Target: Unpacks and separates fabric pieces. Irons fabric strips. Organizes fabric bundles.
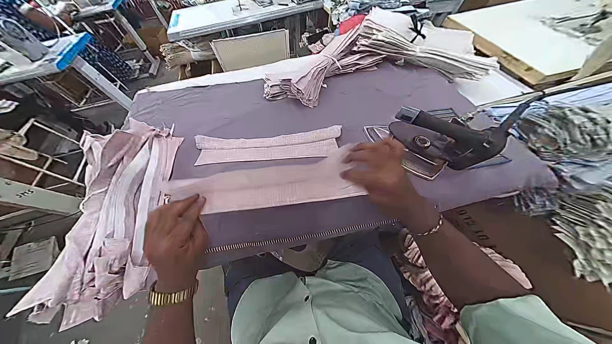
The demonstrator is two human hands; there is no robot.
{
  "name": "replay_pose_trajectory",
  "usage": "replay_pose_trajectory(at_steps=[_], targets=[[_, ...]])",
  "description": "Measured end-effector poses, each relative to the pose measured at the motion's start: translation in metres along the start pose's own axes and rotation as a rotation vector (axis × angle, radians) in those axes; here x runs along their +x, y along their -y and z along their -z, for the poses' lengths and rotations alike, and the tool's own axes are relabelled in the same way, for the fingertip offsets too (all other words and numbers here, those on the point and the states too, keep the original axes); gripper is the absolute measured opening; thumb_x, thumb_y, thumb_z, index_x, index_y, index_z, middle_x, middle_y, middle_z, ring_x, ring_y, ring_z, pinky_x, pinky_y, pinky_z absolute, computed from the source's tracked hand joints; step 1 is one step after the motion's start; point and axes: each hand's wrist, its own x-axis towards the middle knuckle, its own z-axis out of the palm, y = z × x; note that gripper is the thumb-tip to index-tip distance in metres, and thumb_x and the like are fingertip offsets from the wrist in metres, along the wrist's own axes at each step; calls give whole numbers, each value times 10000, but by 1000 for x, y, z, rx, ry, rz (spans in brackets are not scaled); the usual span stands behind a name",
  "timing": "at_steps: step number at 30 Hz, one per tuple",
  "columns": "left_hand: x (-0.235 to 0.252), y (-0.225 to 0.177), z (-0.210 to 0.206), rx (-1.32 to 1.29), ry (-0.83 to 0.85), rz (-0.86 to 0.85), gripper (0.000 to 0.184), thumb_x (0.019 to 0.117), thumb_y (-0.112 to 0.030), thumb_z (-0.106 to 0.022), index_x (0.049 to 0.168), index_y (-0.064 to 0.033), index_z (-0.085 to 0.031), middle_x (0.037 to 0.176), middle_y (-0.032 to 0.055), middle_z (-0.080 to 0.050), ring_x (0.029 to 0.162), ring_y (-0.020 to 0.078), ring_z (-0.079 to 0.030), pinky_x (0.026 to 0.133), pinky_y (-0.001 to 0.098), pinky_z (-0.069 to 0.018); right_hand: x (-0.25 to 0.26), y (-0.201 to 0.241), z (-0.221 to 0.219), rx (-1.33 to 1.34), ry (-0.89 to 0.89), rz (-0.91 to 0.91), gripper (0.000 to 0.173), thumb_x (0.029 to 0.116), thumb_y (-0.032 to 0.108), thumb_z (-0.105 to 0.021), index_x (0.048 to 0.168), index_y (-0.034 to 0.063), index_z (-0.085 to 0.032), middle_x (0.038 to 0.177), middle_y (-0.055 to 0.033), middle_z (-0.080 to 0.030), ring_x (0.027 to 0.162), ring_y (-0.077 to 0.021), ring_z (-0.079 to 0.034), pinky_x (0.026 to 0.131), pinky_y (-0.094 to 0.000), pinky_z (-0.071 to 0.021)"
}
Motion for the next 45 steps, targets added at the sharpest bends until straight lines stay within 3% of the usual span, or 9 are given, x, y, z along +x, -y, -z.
replay_pose_trajectory(at_steps=[3,9,14,17,20,26,33,37,45], targets=[[-33,-1,-1,62,322,106,387,944,-91,-449,1071,-158,-808,1188,20,-761,1111,247,-697,962,471,-536,-45,5,-22,-67,73,-175,295,941,48,-522,902,176,-785,1165,-42,-746,1283,-280,-599,1119,-667,-312],[22,-70,-56,-352,339,-110,260,1009,-194,-569,1162,-197,-779,1327,49,-689,1304,252,-591,1101,500,-478,-39,51,-28,80,-29,-177,248,999,104,-549,1064,118,-788,1192,-61,-753,1185,-231,-675,1084,-547,-464],[56,-106,-115,-188,746,-350,439,1045,-603,-366,1469,-575,-476,1724,41,-200,1595,358,-73,1176,771,-102,-39,63,-48,-207,385,-290,493,1082,516,-366,1436,282,-617,1528,82,-555,1465,-195,-457,1164,-718,-241],[56,-102,-117,-164,800,-318,486,1008,-637,-358,1493,-629,-387,1749,72,-19,1586,410,81,1136,837,-20,-38,52,-34,-192,431,-363,507,1052,622,-362,1418,385,-620,1543,126,-530,1492,-194,-416,1157,-760,-182],[56,-101,-118,-163,800,-303,505,997,-660,-355,1501,-634,-365,1748,79,-18,1585,416,81,1141,834,-29,-14,15,1,-238,139,-288,363,1059,396,-527,1155,152,-778,1331,-60,-700,1331,-275,-593,1159,-730,-278],[50,-100,-115,-218,662,-258,469,997,-654,-432,1433,-528,-552,1722,42,-201,1599,337,-53,1198,758,-67,26,-98,85,-534,244,-544,573,975,559,-610,1399,176,-651,1041,-245,-723,942,-479,-697,764,-700,-517],[51,-99,-117,-180,763,-221,482,1029,-633,-324,1492,-571,-446,1742,52,-108,1601,347,21,1174,792,-20,22,0,75,-196,64,-347,386,1005,341,-654,1314,115,-708,954,-116,-724,793,-218,-677,700,-428,-563],[56,-93,-119,-180,842,-212,470,1061,-550,-278,1519,-601,-371,1749,36,-53,1598,348,76,1144,827,11,26,56,41,-164,307,-184,373,1031,458,-573,1296,244,-726,877,-43,-679,721,-181,-649,587,-387,-532],[55,-14,-80,-249,595,-329,354,1031,-463,-498,1310,-400,-706,1635,-4,-407,1581,261,-203,1230,723,-100,64,80,3,-171,481,-41,454,1076,473,-467,1347,182,-687,826,-43,-619,688,-205,-606,562,-363,-487]])
